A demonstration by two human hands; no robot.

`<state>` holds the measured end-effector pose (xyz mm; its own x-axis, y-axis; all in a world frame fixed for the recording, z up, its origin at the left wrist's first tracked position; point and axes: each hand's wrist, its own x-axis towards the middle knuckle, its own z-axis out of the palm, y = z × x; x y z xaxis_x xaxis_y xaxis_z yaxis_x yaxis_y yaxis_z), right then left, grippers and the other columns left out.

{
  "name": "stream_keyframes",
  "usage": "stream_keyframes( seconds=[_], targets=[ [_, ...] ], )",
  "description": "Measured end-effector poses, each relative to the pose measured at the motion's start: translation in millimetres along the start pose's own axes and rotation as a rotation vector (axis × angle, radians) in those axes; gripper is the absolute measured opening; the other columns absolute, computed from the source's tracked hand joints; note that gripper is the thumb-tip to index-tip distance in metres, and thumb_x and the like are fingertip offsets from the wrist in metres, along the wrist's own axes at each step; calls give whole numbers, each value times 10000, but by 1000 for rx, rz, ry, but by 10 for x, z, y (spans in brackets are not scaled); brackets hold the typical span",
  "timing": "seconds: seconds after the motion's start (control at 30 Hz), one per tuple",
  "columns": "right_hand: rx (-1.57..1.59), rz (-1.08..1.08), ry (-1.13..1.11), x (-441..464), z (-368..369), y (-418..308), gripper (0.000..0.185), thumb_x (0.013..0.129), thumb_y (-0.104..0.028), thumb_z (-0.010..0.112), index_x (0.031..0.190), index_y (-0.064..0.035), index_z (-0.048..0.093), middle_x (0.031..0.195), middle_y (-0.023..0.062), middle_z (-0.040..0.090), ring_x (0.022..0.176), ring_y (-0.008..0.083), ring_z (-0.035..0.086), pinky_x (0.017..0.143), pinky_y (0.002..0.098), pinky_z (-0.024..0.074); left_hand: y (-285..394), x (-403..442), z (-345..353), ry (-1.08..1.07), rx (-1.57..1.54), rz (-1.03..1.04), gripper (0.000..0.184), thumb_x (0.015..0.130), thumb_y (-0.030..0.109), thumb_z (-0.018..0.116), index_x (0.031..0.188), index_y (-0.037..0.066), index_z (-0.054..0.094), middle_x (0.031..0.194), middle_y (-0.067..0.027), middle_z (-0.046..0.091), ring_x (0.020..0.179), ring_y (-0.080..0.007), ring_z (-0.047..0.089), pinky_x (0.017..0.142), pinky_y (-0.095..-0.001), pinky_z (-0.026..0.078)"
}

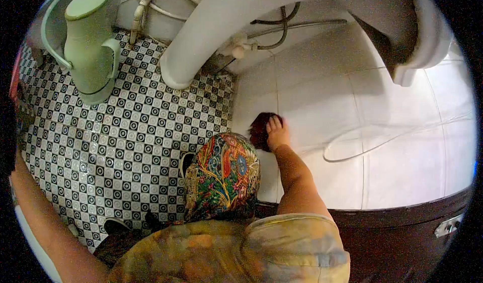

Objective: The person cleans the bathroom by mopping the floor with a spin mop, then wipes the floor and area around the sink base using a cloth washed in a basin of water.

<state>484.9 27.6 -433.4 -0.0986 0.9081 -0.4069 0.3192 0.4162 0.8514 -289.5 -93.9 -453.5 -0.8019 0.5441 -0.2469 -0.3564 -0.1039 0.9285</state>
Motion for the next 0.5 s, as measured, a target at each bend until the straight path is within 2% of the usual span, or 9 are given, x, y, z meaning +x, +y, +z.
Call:
stream_keyframes(
  seconds=[0.07, 0.13, 0.17, 0.23, 0.27, 0.33, 0.4, 0.43, 0.5],
  targets=[
    [0, -56, -68, -267, -3, -240, 475, 842, -289, 364, 1293, -156, 299, 1366, 4, 234, 1275, 186, 133, 1032, 414, 54, 31, -90, -39, -20, 180, 66, 184, 814, 203, 432, 804, 35, 505, 706, -63, 520, 627, -163, 483, 574, -264, 408],
    [112, -263, -143, -613, -139, -326, 441, 842, -252, 364, 1267, -139, 343, 1354, -2, 259, 1268, 171, 153, 1034, 402, 64, 73, -196, -25, -53, 171, 66, 178, 811, 207, 440, 781, 43, 502, 690, -59, 520, 610, -162, 481, 568, -262, 408],
    [121, -256, -165, -699, -67, -330, 441, 842, -252, 364, 1267, -139, 343, 1354, -2, 259, 1268, 171, 153, 1034, 402, 64, 88, -227, -27, -67, 154, 75, 175, 808, 210, 448, 759, 50, 500, 674, -55, 519, 594, -161, 479, 562, -259, 408],
    [97, -244, -48, -874, 25, -230, 403, 830, -204, 372, 1223, -123, 402, 1331, 0, 300, 1257, 159, 182, 1035, 397, 81, -62, 152, -267, -123, 82, -10, 172, 802, 211, 473, 744, 51, 500, 670, -60, 520, 575, -165, 479, 536, -251, 406],
    [155, -178, 12, -956, -8, -101, 377, 806, -172, 391, 1174, -116, 453, 1305, 12, 338, 1244, 163, 215, 1035, 382, 99, -90, 185, -273, -92, 50, -29, 170, 801, 209, 482, 750, 49, 500, 670, -61, 519, 577, -167, 481, 531, -248, 408],
    [227, 6, 166, -1096, -113, 203, 378, 795, -146, 404, 1168, -118, 458, 1297, 14, 348, 1231, 169, 247, 1038, 373, 97, -169, 388, -365, -70, 10, -61, 168, 800, 208, 492, 755, 46, 501, 670, -61, 518, 578, -170, 483, 527, -246, 411],
    [172, 243, 66, -1213, -355, 520, 440, 794, -86, 399, 1229, -146, 394, 1333, 4, 287, 1258, 155, 185, 1047, 376, 66, -337, 763, -508, -218, -5, -187, 174, 801, 211, 495, 774, 39, 502, 691, -61, 519, 593, -174, 491, 547, -251, 426],
    [210, 355, 84, -1256, -478, 657, 492, 770, -33, 413, 1246, -149, 371, 1350, -3, 252, 1264, 156, 164, 1052, 380, 48, -358, 631, -360, -229, -12, -199, 174, 801, 211, 495, 774, 39, 502, 691, -61, 519, 593, -174, 491, 547, -251, 426],
    [159, 541, 106, -1393, -590, 873, 561, 746, 26, 389, 1274, -152, 322, 1368, -8, 212, 1275, 158, 133, 1053, 399, 30, -379, 385, -131, -22, -101, -89, 182, 804, 208, 487, 770, 30, 497, 699, -59, 514, 589, -179, 492, 543, -251, 436]
  ],
)
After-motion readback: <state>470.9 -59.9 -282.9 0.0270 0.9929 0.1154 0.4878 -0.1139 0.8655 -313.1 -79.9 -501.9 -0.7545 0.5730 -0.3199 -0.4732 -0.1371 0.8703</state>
